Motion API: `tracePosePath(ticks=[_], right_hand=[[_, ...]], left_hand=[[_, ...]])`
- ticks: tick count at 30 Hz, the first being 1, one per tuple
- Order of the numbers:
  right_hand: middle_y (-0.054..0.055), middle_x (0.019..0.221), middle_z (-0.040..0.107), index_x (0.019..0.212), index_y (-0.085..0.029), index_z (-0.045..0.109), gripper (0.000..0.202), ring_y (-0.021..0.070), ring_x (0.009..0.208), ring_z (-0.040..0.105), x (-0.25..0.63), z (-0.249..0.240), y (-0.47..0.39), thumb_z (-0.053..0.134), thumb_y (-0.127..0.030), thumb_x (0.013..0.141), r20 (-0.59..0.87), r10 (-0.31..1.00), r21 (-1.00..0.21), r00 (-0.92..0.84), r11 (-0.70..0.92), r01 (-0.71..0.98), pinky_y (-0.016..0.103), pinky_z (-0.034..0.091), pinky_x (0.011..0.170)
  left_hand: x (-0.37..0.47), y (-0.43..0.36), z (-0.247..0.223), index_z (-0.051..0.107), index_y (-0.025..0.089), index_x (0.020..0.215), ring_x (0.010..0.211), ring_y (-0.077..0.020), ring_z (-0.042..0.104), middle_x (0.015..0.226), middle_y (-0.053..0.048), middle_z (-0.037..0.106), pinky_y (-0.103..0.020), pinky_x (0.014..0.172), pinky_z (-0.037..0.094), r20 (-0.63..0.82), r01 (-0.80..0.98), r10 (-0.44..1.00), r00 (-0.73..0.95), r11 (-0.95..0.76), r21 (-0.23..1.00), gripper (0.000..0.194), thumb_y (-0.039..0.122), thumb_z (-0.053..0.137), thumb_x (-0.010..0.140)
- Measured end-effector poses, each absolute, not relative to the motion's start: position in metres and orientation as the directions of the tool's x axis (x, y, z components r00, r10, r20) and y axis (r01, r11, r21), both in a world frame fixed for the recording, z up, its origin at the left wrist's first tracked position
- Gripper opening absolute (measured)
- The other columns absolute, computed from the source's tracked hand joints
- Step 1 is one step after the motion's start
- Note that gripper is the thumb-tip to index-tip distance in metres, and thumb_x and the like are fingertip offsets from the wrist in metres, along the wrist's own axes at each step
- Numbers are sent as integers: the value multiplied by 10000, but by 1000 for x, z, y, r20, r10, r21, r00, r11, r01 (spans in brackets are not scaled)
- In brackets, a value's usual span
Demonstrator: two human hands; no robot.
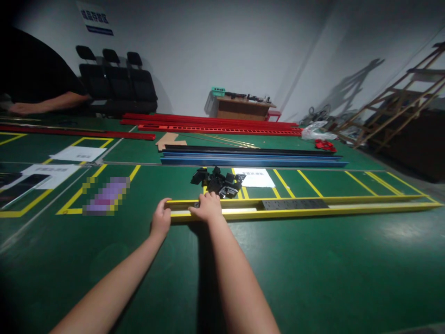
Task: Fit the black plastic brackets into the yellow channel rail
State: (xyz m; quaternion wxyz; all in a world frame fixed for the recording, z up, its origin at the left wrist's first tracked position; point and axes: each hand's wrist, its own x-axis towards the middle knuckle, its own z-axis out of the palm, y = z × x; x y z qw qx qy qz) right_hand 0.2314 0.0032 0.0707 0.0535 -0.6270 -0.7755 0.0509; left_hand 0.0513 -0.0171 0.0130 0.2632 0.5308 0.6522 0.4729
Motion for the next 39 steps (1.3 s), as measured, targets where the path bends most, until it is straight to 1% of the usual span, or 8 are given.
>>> tracePosePath(ticks=[4, 10, 17, 22, 24, 29, 33, 39], right_hand=[[117, 1040, 570, 998, -186, 609, 599, 267, 1003, 419, 236, 69, 3, 433, -696, 736, 39, 987, -152, -158, 162, 975, 386, 278, 866], [102, 937, 599, 894, -178, 618, 477, 248, 930, 457, 233, 65, 2, 436, -599, 764, 70, 988, -147, -138, 147, 978, 365, 295, 827], [97, 926, 610, 896, -175, 611, 378, 235, 902, 483, 233, 65, 4, 448, -495, 779, 47, 989, -124, -141, 146, 982, 343, 308, 795], [104, 936, 611, 896, -176, 602, 511, 236, 914, 489, 233, 67, 3, 392, -628, 783, 43, 988, -135, -147, 152, 979, 346, 308, 809], [100, 926, 616, 881, -180, 598, 515, 236, 902, 495, 233, 66, 3, 387, -639, 780, 37, 988, -132, -148, 152, 980, 348, 308, 802], [91, 910, 628, 865, -180, 596, 369, 232, 884, 506, 232, 65, 6, 421, -498, 796, 27, 990, -104, -138, 140, 985, 352, 308, 787], [94, 944, 629, 889, -177, 602, 337, 232, 907, 505, 230, 66, 6, 416, -446, 809, 15, 990, -99, -144, 144, 985, 353, 306, 803], [114, 957, 622, 913, -170, 609, 502, 244, 935, 503, 230, 70, 3, 346, -590, 826, -8, 990, -86, -139, 138, 987, 367, 303, 829]], left_hand=[[52, -17, 13, 542, 202, 1099, 995, -204, 576, 1067, -59, 614, -325, 894, 458, 153, 448, 941, -302, -1, 894, 382, 162, 376, 757], [53, -15, 12, 537, 205, 1096, 990, -205, 573, 1053, -59, 609, -326, 883, 458, 147, 455, 941, -306, 9, 890, 379, 162, 371, 758], [52, -15, 12, 544, 208, 1087, 977, -204, 579, 1045, -54, 617, -324, 879, 459, 146, 452, 940, -309, 10, 892, 372, 167, 381, 755], [52, -17, 14, 547, 214, 1088, 971, -202, 586, 1053, -48, 619, -317, 867, 470, 148, 448, 939, -311, 8, 894, 375, 167, 387, 752], [52, -16, 13, 545, 212, 1090, 988, -203, 581, 1065, -51, 616, -322, 881, 466, 156, 448, 939, -306, -2, 894, 376, 165, 381, 754], [52, -16, 12, 549, 211, 1085, 999, -201, 579, 1070, -48, 616, -320, 903, 456, 174, 461, 936, -306, -14, 887, 371, 168, 379, 758], [52, -17, 12, 547, 203, 1094, 994, -204, 576, 1061, -59, 615, -330, 902, 456, 186, 458, 934, -305, -27, 888, 376, 167, 369, 764], [51, -17, 10, 546, 209, 1114, 1012, -209, 573, 1080, -58, 615, -338, 905, 456, 168, 462, 937, -307, -8, 887, 384, 177, 373, 773]])
